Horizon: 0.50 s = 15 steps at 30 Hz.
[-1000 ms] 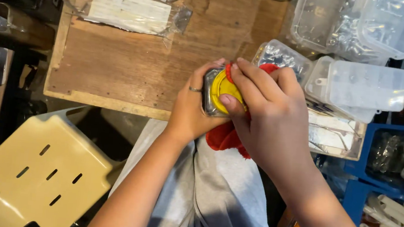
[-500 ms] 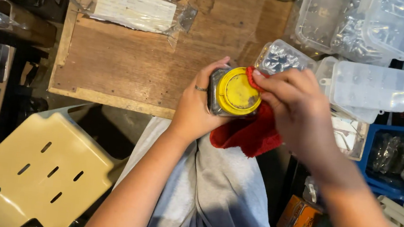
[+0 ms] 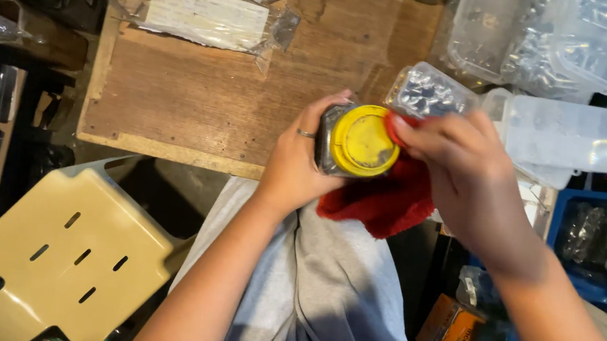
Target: Cleaning plastic storage jars containing fasteners using a red cloth.
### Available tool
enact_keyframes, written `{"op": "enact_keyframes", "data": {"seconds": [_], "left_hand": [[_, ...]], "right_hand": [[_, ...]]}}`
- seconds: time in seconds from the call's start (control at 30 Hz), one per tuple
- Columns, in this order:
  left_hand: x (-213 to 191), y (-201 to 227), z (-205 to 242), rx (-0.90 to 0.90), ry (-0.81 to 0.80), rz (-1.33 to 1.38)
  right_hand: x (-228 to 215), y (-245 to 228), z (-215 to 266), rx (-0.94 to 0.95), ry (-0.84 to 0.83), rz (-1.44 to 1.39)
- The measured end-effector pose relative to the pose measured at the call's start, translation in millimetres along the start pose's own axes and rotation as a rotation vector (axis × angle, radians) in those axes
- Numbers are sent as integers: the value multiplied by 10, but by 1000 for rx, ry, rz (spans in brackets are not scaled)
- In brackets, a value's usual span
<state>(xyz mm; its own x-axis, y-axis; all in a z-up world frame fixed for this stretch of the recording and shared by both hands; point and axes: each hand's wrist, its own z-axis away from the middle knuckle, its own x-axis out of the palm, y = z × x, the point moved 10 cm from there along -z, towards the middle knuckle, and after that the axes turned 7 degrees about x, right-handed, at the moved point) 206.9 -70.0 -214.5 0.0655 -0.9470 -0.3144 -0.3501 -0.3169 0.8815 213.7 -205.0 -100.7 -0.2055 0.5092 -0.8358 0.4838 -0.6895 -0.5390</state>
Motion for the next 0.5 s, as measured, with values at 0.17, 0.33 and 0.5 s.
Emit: {"op": "enact_keyframes", "data": {"seconds": [0.17, 0.33, 0.5], "left_hand": [[25, -32, 2, -27, 5, 15], [25, -60, 16, -24, 13, -21], [33, -62, 34, -54, -4, 30]], "right_hand": [[14, -16, 54, 30, 15, 125], [73, -152, -140, -117, 116, 181], [87, -117, -117, -132, 72, 174]]}}
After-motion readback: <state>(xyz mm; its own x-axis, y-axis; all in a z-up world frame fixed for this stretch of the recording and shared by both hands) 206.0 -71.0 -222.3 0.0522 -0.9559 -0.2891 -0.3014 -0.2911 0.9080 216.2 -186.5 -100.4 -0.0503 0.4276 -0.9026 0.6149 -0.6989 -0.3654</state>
